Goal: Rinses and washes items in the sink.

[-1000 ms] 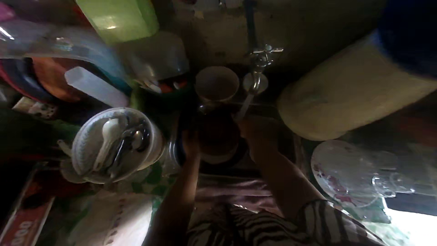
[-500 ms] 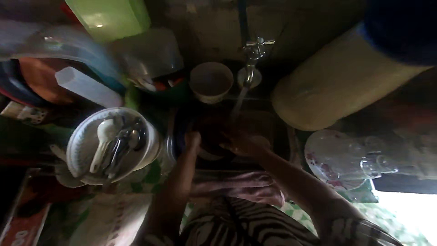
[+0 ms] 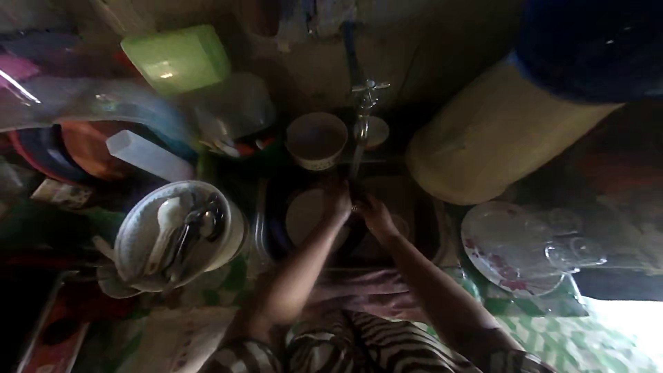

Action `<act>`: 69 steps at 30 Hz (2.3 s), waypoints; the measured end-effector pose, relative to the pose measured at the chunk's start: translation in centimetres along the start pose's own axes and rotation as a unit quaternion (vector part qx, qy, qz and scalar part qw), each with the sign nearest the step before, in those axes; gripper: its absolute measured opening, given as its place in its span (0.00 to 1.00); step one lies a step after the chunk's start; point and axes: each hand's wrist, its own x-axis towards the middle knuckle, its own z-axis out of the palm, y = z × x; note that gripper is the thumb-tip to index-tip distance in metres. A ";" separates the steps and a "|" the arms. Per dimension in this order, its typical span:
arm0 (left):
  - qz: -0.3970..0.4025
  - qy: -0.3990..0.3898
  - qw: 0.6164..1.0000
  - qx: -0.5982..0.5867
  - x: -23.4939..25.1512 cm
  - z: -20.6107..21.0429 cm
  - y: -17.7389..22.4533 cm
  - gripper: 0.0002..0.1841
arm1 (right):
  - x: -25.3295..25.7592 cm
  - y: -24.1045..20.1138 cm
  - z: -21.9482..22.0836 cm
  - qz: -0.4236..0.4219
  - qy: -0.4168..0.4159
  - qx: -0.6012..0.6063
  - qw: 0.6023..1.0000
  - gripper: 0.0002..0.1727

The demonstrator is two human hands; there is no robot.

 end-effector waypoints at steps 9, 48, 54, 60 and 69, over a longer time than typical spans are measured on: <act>0.056 -0.009 0.991 0.122 3.1 3.6 1.6 0.30 | 2.2 1.6 -2.8 0.052 0.114 0.212 0.969 0.19; -0.193 0.154 0.903 -0.352 0.4 -4.4 -6.3 0.20 | 5.4 9.3 1.0 0.008 0.065 0.467 0.882 0.24; -0.129 -0.035 0.944 -0.300 2.4 -4.5 -3.2 0.19 | 2.6 9.4 -0.3 0.087 0.141 0.506 0.846 0.23; -0.101 -0.151 0.961 -0.206 5.8 -3.8 0.3 0.18 | 1.0 9.3 -2.4 0.119 0.190 0.490 0.842 0.25; -0.061 -0.150 0.970 -0.181 6.5 -3.9 2.0 0.18 | 1.6 10.8 -3.5 0.121 0.132 0.523 0.833 0.26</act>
